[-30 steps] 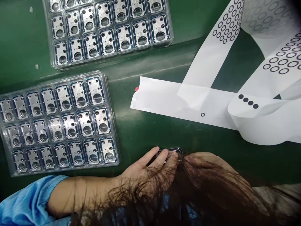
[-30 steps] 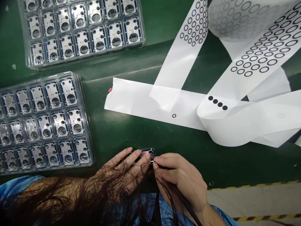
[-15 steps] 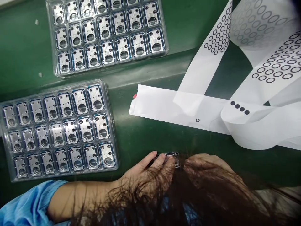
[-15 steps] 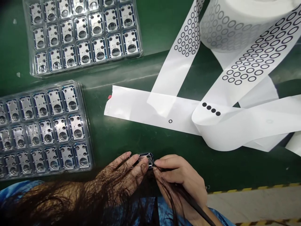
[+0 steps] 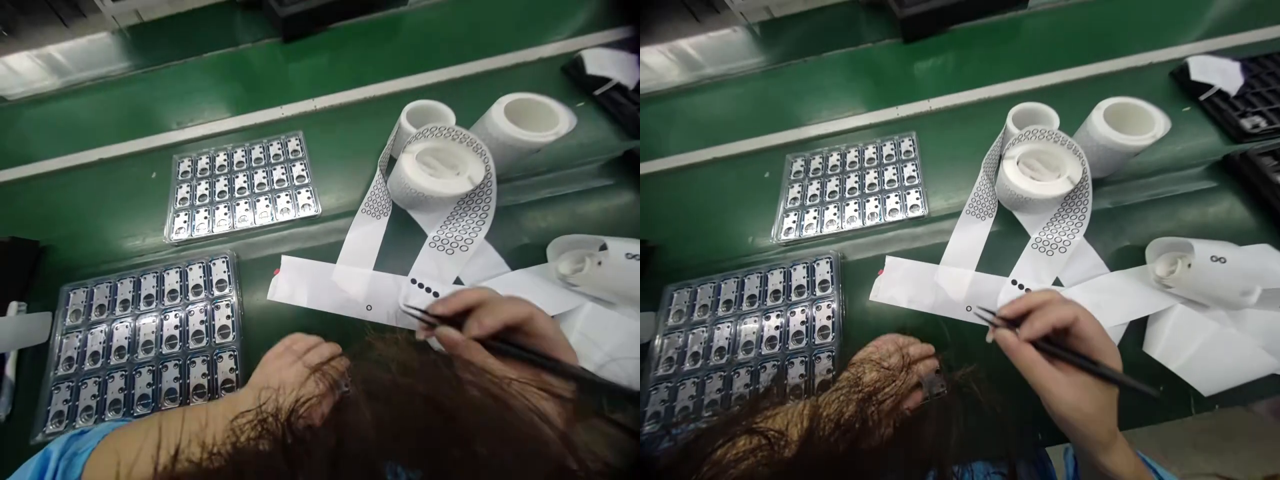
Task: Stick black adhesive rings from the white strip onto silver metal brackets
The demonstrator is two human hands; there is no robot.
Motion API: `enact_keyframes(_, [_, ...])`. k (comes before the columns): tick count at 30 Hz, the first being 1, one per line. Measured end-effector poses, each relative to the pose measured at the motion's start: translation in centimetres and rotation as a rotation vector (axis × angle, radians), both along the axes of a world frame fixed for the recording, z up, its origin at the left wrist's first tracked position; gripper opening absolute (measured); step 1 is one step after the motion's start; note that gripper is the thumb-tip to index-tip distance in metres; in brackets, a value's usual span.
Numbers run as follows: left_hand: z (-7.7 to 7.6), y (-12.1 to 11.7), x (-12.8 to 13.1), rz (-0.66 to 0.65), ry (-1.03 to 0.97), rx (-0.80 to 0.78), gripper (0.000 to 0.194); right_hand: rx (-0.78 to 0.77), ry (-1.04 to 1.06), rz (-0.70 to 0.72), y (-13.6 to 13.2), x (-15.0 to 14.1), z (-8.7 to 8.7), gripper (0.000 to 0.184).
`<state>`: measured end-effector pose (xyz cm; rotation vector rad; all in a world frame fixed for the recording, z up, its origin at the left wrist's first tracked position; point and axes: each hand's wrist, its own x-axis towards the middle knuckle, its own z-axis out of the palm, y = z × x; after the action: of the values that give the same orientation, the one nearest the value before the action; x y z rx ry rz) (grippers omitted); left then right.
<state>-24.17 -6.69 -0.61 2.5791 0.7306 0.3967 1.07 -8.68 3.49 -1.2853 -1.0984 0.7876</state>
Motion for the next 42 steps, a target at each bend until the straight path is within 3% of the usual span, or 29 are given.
enact_keyframes(5, [3.1, 8.7, 3.8, 0.157, 0.036, -0.112, 0.025, 0.044, 0.226, -0.013, 7.5, 1.7, -1.9, 0.02])
enact_keyframes(7, [3.6, 11.6, 5.7, 0.297, 0.034, -0.295, 0.027, -0.005, 0.345, -0.032, 9.6, 2.3, -3.3, 0.024])
enact_keyframes(12, [2.3, 16.9, 10.9, 0.486, 0.009, -0.371, 0.055, -0.042, 0.447, -0.117, 11.6, 3.9, -6.3, 0.032])
enact_keyframes(14, [1.5, 18.1, 12.6, 0.517, 0.024, -0.375, 0.057, -0.043, 0.457, -0.138, 11.8, 4.2, -7.1, 0.03])
enact_keyframes(21, [0.2, 19.2, 14.8, 0.483, 0.01, -0.366, 0.021, -0.028, 0.421, -0.174, 12.0, 4.0, -7.9, 0.027])
enact_keyframes(29, [-1.0, 19.9, 14.8, 0.301, -0.091, -0.593, 0.024, -0.023, 0.28, -0.19, 11.9, 4.1, -7.8, 0.027])
enact_keyframes(42, [-2.0, 20.3, 14.7, 0.262, -0.183, -0.705, 0.037, -0.035, 0.248, -0.211, 12.1, 4.3, -8.5, 0.035])
